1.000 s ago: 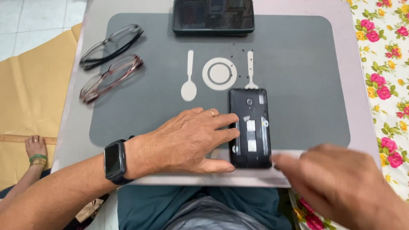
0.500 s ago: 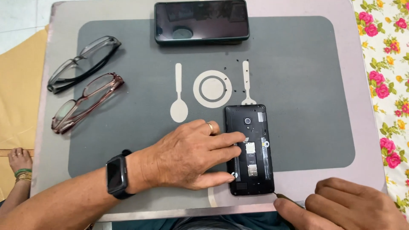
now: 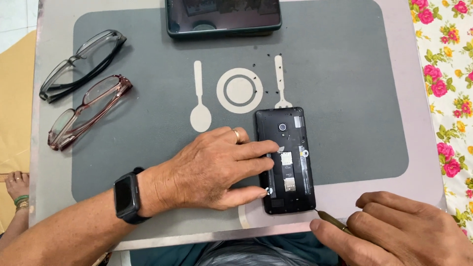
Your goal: The person uses a small screwdriver to remove screws from the back of a disassembled smartphone. They carefully place the removed screws onto a gray silicone mat on the table.
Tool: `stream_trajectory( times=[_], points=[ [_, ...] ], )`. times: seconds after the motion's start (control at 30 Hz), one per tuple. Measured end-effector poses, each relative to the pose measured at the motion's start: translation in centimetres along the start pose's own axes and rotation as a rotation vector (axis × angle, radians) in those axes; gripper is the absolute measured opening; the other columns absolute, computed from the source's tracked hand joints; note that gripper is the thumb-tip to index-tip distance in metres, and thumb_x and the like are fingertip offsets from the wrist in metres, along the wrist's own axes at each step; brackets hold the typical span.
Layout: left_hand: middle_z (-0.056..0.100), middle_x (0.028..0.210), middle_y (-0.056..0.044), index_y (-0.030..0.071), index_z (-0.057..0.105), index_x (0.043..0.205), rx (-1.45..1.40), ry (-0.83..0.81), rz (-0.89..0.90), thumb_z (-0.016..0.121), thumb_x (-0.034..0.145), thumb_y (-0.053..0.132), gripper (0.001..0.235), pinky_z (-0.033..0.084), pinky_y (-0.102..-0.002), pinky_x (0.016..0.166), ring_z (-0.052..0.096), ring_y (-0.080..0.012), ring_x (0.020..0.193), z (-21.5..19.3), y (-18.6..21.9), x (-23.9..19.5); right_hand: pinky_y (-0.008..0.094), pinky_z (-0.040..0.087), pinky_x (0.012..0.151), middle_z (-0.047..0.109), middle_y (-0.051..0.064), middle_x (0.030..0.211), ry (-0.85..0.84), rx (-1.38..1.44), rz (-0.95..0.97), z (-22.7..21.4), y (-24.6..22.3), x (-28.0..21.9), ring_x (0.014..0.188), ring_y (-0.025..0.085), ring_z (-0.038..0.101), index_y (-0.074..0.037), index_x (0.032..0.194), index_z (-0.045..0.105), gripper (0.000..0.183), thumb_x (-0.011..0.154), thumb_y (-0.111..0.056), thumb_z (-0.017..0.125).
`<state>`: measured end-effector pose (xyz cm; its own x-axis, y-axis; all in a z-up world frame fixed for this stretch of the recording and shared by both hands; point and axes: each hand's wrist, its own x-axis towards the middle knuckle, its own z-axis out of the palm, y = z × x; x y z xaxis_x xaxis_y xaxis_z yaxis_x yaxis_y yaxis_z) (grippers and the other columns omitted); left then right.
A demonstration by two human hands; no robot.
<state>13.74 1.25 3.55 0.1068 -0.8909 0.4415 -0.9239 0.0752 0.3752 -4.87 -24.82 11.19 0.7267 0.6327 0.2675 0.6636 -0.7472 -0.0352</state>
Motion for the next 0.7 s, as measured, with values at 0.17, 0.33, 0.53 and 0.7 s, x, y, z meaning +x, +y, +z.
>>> stream_trajectory(
  times=[0.17,0.33,0.53,0.7],
  points=[
    [0.073,0.138,-0.006,0.009,0.077,0.112,0.020,0.009,-0.004,0.076,0.100,0.039,0.032,0.053,-0.042,0.079,0.061,-0.0284,0.088,0.2,0.1,-0.3,0.040,0.061,0.074,0.059,0.002,0.076,-0.040,0.006,0.064,-0.9,-0.7,0.5,0.057,0.020,0.054,-0.014,0.126,0.068,0.026,0.101,-0.015,0.061],
    [0.073,0.137,-0.004,0.010,0.076,0.111,0.040,0.014,0.009,0.077,0.100,0.041,0.032,0.052,-0.041,0.076,0.061,-0.0284,0.088,0.1,0.1,-0.3,0.041,0.061,0.078,0.073,0.007,0.100,-0.119,0.101,0.113,-1.8,-0.5,0.4,0.071,0.024,0.068,-0.012,0.138,0.064,0.035,0.105,-0.020,0.056],
    [0.073,0.138,-0.008,0.008,0.076,0.113,0.013,-0.001,0.024,0.078,0.100,0.039,0.033,0.052,-0.042,0.079,0.062,-0.0283,0.090,-0.2,0.1,-0.3,0.042,0.062,0.069,0.075,-0.012,0.139,-0.486,0.285,0.258,-1.2,3.6,-5.1,0.110,0.020,0.076,-0.038,0.162,0.051,0.066,0.100,-0.059,0.054],
    [0.072,0.135,-0.008,0.009,0.073,0.114,-0.004,0.007,0.020,0.075,0.102,0.035,0.028,0.051,-0.040,0.077,0.055,-0.0284,0.084,-0.7,0.3,0.2,0.026,0.032,0.056,0.064,0.018,0.077,0.346,0.574,0.830,-1.9,11.3,3.4,0.070,0.021,0.067,0.001,0.073,0.044,0.045,0.110,0.007,0.070]
  ],
)
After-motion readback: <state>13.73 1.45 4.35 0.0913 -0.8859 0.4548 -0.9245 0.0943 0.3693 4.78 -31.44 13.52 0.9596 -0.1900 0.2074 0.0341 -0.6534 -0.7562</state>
